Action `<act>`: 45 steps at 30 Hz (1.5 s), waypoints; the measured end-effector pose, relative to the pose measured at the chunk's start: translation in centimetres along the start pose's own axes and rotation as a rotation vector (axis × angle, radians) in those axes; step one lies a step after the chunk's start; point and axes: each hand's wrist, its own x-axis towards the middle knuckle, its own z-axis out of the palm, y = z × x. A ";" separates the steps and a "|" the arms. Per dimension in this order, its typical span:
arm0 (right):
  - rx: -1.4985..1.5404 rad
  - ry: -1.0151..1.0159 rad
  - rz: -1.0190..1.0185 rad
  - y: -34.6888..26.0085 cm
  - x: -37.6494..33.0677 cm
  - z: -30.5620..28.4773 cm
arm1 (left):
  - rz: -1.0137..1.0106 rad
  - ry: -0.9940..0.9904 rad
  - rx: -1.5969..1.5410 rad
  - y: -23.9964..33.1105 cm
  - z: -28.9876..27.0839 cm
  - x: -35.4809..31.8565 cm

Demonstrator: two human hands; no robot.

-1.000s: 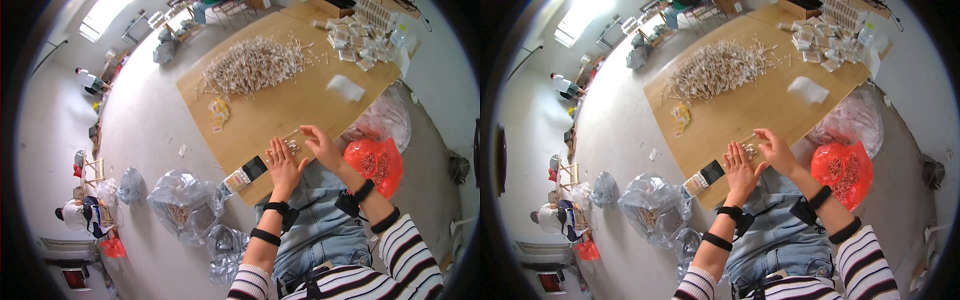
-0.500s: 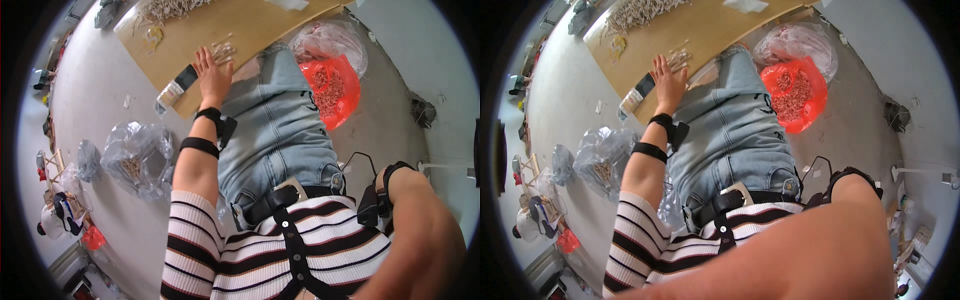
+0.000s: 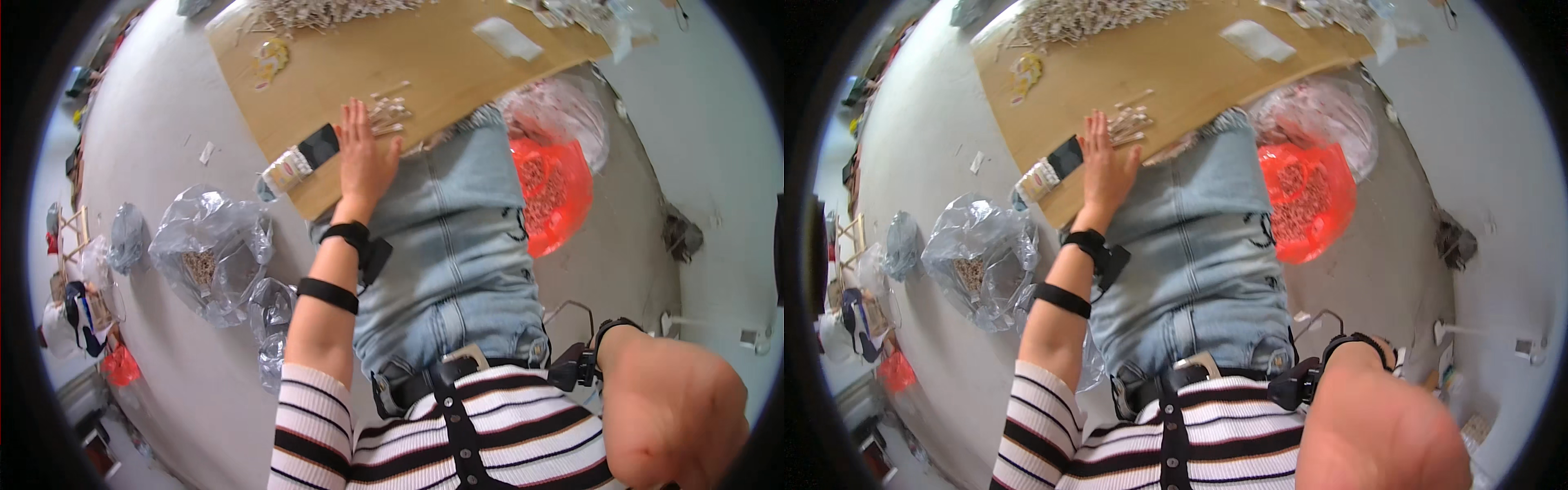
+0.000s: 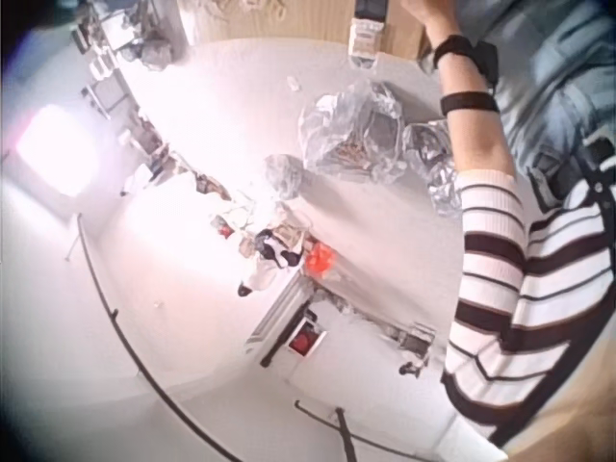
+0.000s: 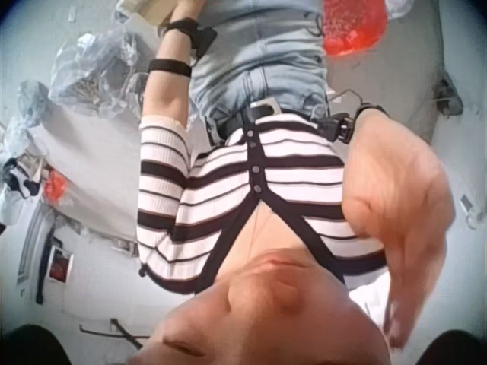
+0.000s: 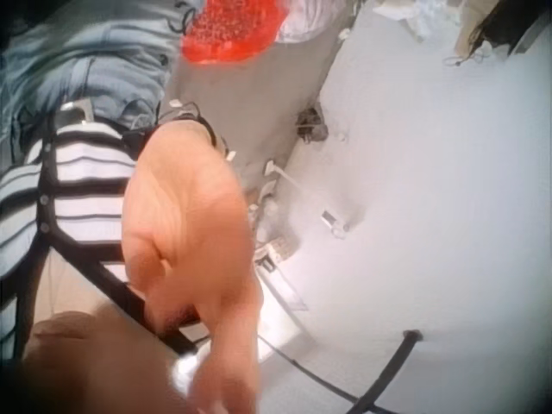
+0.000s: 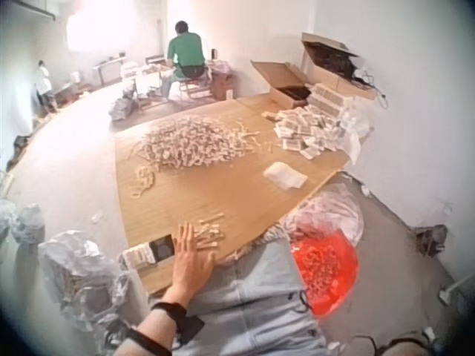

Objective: Sorting cotton swabs into groups and placing them into small plastic bags with labels.

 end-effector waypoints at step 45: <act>0.170 -0.224 0.655 26.8 -0.9 15.4 | -0.089 -0.263 0.245 3.7 -1.2 1.1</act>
